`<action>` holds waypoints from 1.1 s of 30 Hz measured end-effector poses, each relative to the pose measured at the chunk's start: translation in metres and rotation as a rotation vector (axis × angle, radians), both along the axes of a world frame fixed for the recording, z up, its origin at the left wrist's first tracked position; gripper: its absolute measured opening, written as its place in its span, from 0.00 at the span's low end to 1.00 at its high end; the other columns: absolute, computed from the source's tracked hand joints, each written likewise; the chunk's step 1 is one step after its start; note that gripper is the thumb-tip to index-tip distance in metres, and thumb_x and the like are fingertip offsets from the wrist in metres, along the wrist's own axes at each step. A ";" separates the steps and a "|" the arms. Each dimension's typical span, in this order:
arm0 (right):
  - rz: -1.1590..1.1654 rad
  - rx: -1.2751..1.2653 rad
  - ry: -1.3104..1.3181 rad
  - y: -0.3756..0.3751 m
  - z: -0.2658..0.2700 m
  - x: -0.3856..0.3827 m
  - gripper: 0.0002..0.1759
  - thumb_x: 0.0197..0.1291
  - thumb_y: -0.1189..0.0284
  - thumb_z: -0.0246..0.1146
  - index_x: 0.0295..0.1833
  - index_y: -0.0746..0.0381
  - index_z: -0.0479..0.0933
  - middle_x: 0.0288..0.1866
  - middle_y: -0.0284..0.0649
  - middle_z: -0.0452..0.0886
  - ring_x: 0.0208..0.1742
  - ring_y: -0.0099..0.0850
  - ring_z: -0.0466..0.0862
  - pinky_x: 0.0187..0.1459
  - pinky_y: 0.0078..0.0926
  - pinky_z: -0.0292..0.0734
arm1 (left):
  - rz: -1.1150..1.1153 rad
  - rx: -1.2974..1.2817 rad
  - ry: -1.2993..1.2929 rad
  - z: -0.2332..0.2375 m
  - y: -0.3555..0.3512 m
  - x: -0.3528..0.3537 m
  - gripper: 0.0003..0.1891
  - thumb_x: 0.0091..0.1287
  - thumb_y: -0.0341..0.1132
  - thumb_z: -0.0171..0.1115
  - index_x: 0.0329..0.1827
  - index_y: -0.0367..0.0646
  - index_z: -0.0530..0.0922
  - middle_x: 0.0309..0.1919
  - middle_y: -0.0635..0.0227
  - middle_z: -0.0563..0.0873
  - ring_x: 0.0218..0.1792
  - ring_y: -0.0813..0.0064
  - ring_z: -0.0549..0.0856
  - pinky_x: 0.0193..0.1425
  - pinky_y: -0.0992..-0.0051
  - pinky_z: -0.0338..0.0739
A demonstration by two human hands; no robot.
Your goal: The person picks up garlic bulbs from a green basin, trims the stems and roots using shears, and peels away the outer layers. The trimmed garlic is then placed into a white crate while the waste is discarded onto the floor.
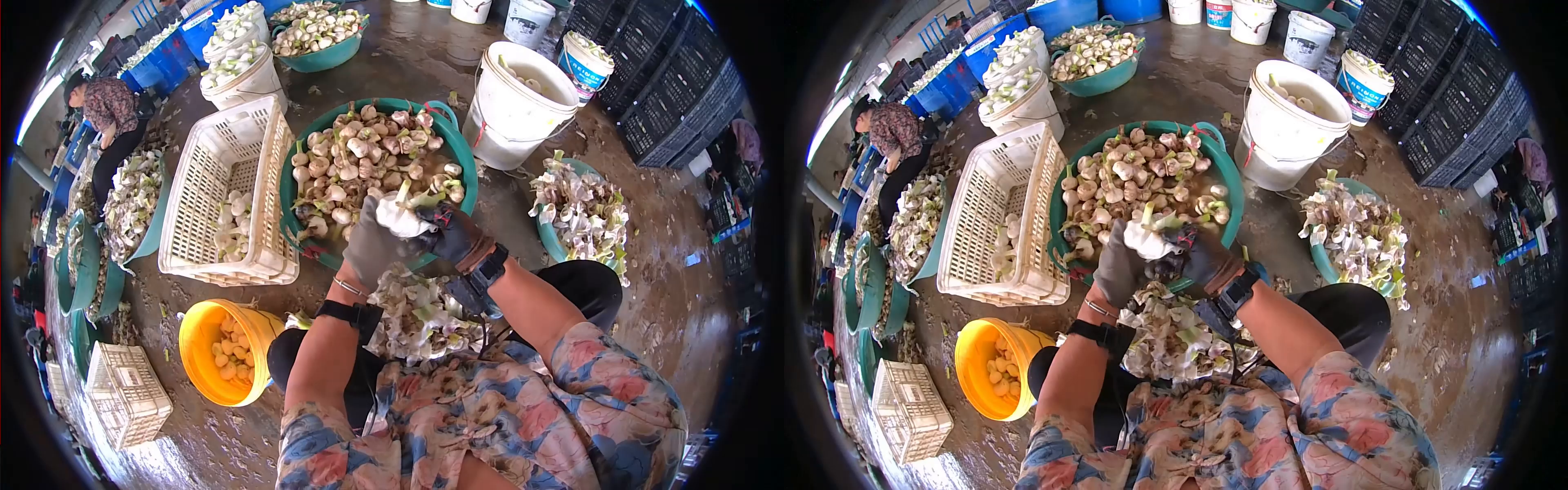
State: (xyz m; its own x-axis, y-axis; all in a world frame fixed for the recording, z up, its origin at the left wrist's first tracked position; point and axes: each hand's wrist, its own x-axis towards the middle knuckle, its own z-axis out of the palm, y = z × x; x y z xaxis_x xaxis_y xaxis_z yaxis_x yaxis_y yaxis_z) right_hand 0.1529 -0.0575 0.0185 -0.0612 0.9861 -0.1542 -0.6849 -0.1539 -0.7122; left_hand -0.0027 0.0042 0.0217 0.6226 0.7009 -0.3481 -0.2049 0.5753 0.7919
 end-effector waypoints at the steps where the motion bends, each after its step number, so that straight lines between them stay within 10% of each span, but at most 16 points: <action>1: 0.004 0.051 0.232 -0.001 -0.008 0.002 0.14 0.64 0.67 0.51 0.51 0.63 0.74 0.48 0.41 0.79 0.50 0.34 0.81 0.51 0.33 0.77 | 0.018 0.088 0.220 -0.003 0.005 0.000 0.28 0.64 0.63 0.47 0.42 0.44 0.75 0.23 0.70 0.80 0.16 0.77 0.76 0.16 0.79 0.66; 5: -0.029 0.020 -0.157 0.000 -0.021 0.013 0.15 0.64 0.67 0.50 0.52 0.62 0.72 0.44 0.40 0.80 0.41 0.32 0.82 0.42 0.31 0.80 | 0.337 0.651 0.215 -0.020 -0.003 0.016 0.15 0.67 0.42 0.57 0.49 0.41 0.73 0.33 0.72 0.81 0.30 0.81 0.81 0.26 0.79 0.76; 9: 0.047 -0.032 0.178 -0.013 0.009 0.007 0.15 0.65 0.65 0.50 0.51 0.61 0.73 0.39 0.37 0.81 0.36 0.30 0.82 0.37 0.32 0.80 | 0.015 0.013 -0.345 -0.007 0.001 -0.003 0.12 0.67 0.37 0.56 0.49 0.40 0.74 0.33 0.70 0.82 0.33 0.80 0.80 0.34 0.80 0.75; 15: 0.042 -0.034 0.202 -0.011 0.002 0.001 0.17 0.66 0.62 0.48 0.52 0.62 0.72 0.40 0.39 0.80 0.38 0.31 0.82 0.37 0.35 0.79 | 0.165 0.130 -0.197 0.008 -0.011 0.005 0.13 0.66 0.35 0.57 0.52 0.43 0.72 0.41 0.70 0.81 0.41 0.78 0.80 0.43 0.77 0.77; 17: -0.083 -0.064 -0.106 -0.016 0.011 -0.009 0.16 0.65 0.66 0.50 0.53 0.61 0.72 0.41 0.39 0.80 0.39 0.30 0.81 0.38 0.34 0.79 | 0.239 0.190 -0.180 -0.005 -0.011 0.012 0.09 0.66 0.32 0.56 0.47 0.41 0.74 0.31 0.74 0.80 0.30 0.82 0.78 0.33 0.82 0.74; 18: -0.171 0.582 -0.774 -0.005 -0.024 -0.004 0.14 0.64 0.69 0.51 0.52 0.62 0.72 0.40 0.39 0.81 0.37 0.29 0.82 0.39 0.30 0.79 | 0.258 0.129 -0.202 -0.011 -0.004 0.009 0.08 0.66 0.32 0.56 0.45 0.41 0.74 0.31 0.72 0.80 0.31 0.81 0.79 0.34 0.81 0.74; 21: -0.046 0.110 -0.604 0.004 -0.033 0.027 0.12 0.61 0.73 0.54 0.49 0.63 0.74 0.38 0.38 0.81 0.35 0.30 0.82 0.38 0.29 0.78 | 0.271 0.022 -0.246 -0.003 -0.009 0.004 0.07 0.67 0.33 0.55 0.44 0.39 0.75 0.33 0.69 0.82 0.33 0.78 0.81 0.36 0.78 0.76; 25: -0.070 0.246 -1.504 0.002 -0.063 0.039 0.17 0.54 0.63 0.61 0.43 0.65 0.76 0.33 0.46 0.81 0.33 0.41 0.81 0.36 0.36 0.74 | 0.135 0.162 -0.282 0.001 0.003 -0.007 0.11 0.71 0.33 0.47 0.49 0.36 0.73 0.46 0.60 0.81 0.45 0.70 0.81 0.50 0.72 0.77; 27: 0.476 0.117 -1.574 -0.018 -0.100 0.009 0.15 0.53 0.71 0.56 0.48 0.61 0.75 0.38 0.47 0.82 0.37 0.37 0.82 0.39 0.36 0.74 | 0.171 0.272 -0.248 -0.009 0.000 -0.005 0.14 0.72 0.36 0.43 0.51 0.35 0.72 0.52 0.56 0.79 0.51 0.63 0.79 0.57 0.64 0.73; 33: 0.660 0.329 -1.495 -0.055 -0.106 -0.040 0.14 0.45 0.65 0.62 0.35 0.63 0.78 0.32 0.50 0.81 0.34 0.44 0.81 0.37 0.38 0.74 | 0.231 -0.289 -0.548 -0.005 0.012 -0.012 0.17 0.70 0.39 0.42 0.52 0.34 0.71 0.49 0.51 0.79 0.53 0.54 0.77 0.55 0.52 0.73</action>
